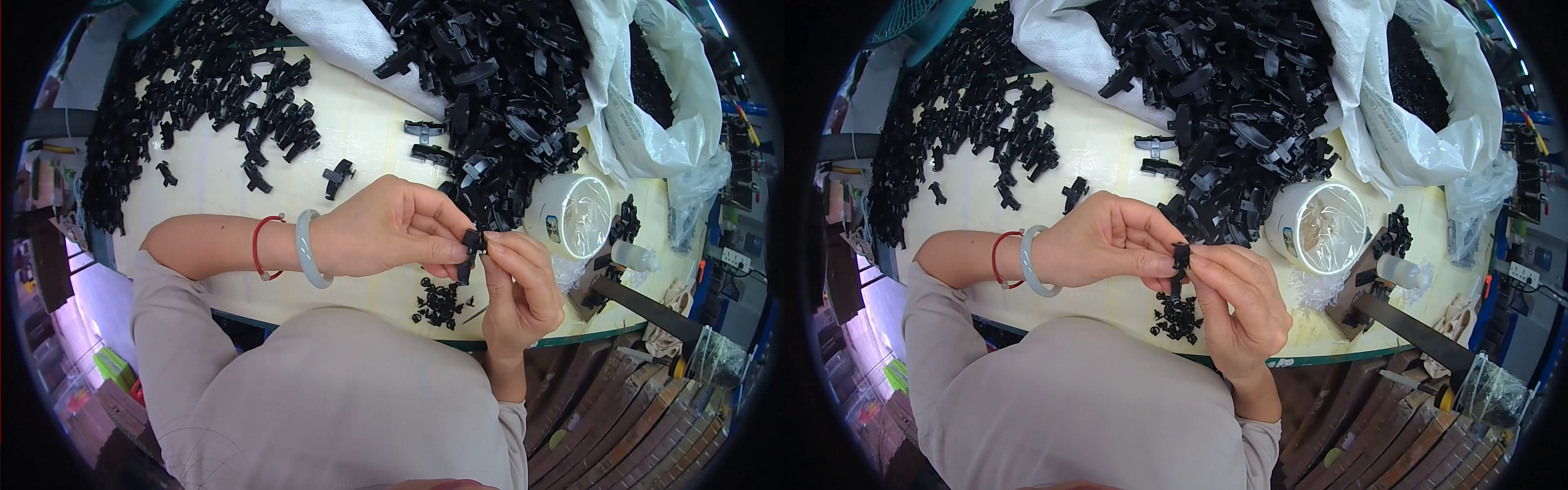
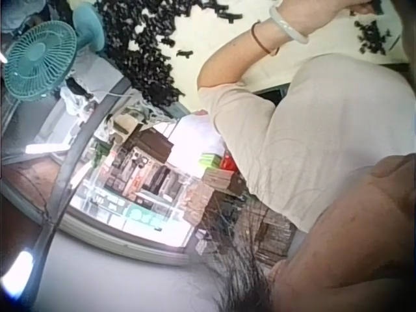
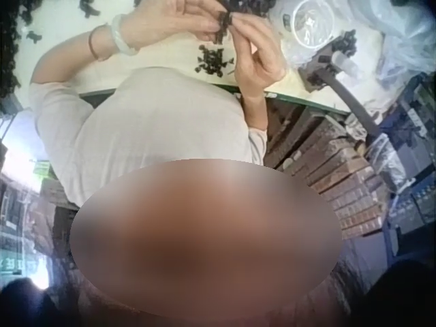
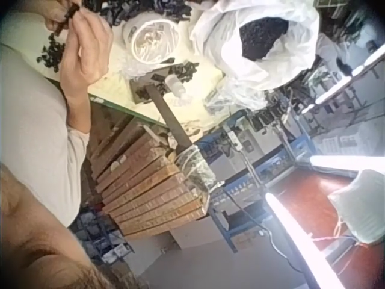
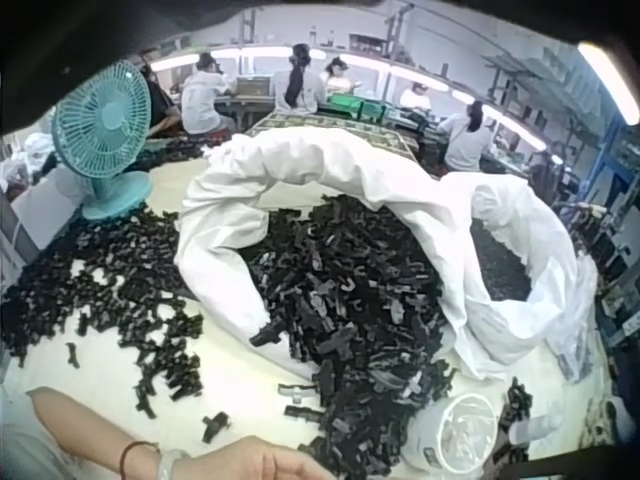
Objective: The person assembles plastic components by inserting small fasteners into plastic parts by hand, placing the assembled pieces aside, and gathers and organizes loose parts across the workbench.
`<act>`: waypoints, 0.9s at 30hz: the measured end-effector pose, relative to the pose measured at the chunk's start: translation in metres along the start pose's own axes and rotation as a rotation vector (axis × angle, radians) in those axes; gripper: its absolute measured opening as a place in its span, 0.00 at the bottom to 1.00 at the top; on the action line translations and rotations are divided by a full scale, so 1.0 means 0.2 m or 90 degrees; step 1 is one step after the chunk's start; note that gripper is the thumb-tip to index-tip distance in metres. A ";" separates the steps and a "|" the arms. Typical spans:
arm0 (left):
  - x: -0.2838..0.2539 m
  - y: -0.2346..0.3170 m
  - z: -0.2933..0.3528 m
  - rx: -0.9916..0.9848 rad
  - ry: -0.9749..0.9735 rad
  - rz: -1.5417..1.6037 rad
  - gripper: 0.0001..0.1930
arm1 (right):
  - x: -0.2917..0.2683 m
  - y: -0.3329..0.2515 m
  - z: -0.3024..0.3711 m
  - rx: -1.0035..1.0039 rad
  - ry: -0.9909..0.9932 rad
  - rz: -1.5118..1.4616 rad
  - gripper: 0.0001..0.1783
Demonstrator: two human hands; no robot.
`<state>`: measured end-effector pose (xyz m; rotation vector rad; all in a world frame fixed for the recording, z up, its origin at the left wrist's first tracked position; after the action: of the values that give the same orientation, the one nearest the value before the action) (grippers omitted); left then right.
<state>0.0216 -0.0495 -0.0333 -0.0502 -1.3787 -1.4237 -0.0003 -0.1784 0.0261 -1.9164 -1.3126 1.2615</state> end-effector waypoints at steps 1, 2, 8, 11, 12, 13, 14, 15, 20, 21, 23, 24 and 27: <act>0.00 0.01 0.00 0.011 0.009 -0.014 0.11 | 0.00 -0.01 0.00 -0.020 -0.004 0.020 0.11; 0.00 0.01 0.00 0.021 0.018 -0.029 0.11 | 0.01 -0.01 0.00 -0.020 -0.005 0.019 0.11; 0.01 0.00 0.01 0.016 0.017 -0.017 0.11 | 0.02 0.00 0.04 -0.018 0.007 0.001 0.12; -0.01 0.00 0.01 0.009 0.026 -0.026 0.11 | 0.02 0.00 0.04 -0.036 0.006 0.032 0.12; -0.01 -0.01 0.01 -0.003 0.024 -0.022 0.11 | 0.03 -0.01 0.03 -0.046 -0.004 0.046 0.13; -0.02 0.00 0.01 0.002 0.037 -0.034 0.11 | 0.04 -0.01 0.03 -0.055 -0.014 0.059 0.13; -0.03 0.01 0.01 0.006 0.050 -0.045 0.11 | 0.04 -0.01 0.02 -0.061 -0.035 0.057 0.14; -0.04 0.03 0.00 0.018 0.060 -0.067 0.11 | 0.04 0.00 0.00 -0.037 -0.034 0.030 0.14; -0.15 0.12 0.11 0.032 0.159 -0.205 0.12 | -0.02 0.04 0.05 0.114 0.089 -0.093 0.15; -0.19 0.14 0.14 0.019 0.198 -0.295 0.12 | -0.04 0.03 0.07 0.047 -0.023 0.061 0.18; -0.28 0.13 0.20 0.018 0.249 -0.371 0.12 | 0.03 0.04 0.11 0.007 -0.160 0.098 0.19; -0.33 0.13 0.24 0.026 0.300 -0.442 0.12 | 0.07 0.03 0.13 -0.006 -0.210 0.104 0.19; -0.36 0.18 0.32 0.095 0.364 -0.548 0.12 | 0.15 -0.01 0.15 -0.050 -0.254 0.190 0.15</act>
<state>0.0355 0.0524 -0.0362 1.0790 -1.0341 -1.8073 -0.0247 -0.1527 0.0009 -2.0424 -1.3083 1.8424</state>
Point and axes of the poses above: each hand's wrist, its own z-axis away from the middle knuckle, its own x-axis out of the palm, y = z × x, the point moved 7 cm from there along -z, towards the middle knuckle, and after that the axes turned 4 degrees about z, right-handed, at the moved point
